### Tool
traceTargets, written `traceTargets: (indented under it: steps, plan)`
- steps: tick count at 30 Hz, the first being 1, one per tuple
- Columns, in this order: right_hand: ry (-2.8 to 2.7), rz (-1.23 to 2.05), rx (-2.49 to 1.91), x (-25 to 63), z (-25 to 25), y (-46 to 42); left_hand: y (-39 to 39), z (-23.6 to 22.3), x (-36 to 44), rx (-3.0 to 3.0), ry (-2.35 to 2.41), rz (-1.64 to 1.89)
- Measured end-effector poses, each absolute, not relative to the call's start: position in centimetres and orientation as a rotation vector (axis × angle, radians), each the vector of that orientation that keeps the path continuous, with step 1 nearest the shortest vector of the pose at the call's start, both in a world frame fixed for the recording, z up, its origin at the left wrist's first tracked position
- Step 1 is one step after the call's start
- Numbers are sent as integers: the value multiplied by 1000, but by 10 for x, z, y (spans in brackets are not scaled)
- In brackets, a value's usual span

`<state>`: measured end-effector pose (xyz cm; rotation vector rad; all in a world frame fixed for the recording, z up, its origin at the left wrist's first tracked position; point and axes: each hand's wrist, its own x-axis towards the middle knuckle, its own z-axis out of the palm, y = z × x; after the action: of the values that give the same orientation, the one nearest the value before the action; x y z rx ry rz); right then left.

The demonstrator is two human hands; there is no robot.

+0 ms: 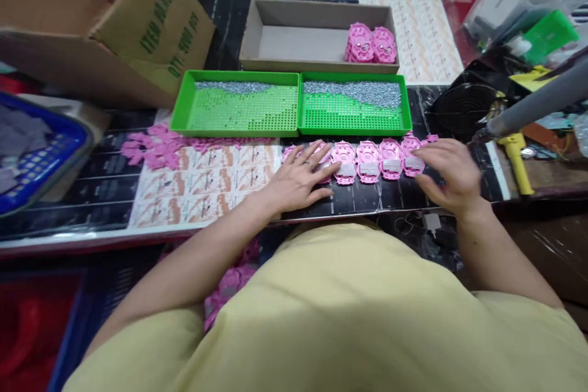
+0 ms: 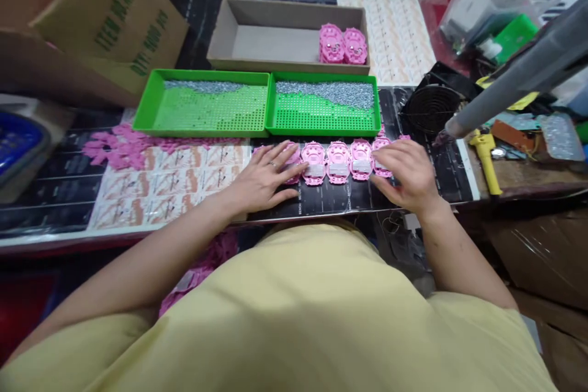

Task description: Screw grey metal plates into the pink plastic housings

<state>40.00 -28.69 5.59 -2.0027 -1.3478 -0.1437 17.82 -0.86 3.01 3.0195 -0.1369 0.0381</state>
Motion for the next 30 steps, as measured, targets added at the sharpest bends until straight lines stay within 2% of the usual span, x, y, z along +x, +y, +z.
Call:
traceTargets:
  steps: [3, 7, 11, 17, 22, 27, 30]
  plan:
    - [-1742, -105, -2037, 403, 30, -273, -9, 29, 199, 2998, -365, 15]
    - [-2054, -155, -2061, 407, 12, -269, -17, 24, 212, 3018, -428, -37]
    - [-2173, -198, -2004, 391, 12, -270, -20, 21, 195, 3050, -408, -114]
    - [-2262, -344, -1898, 344, 14, -241, -1, 17, 138, 3059, -339, 24]
    - [-2272, -378, -1858, 316, 11, -210, 25, 18, 107, 3032, -287, -15]
    - [-2298, -293, -1744, 319, 29, -201, 33, 23, 99, 2982, -247, -121]
    - [-2213, -276, -1642, 329, 59, -184, 30, 23, 98, 2922, -253, -37]
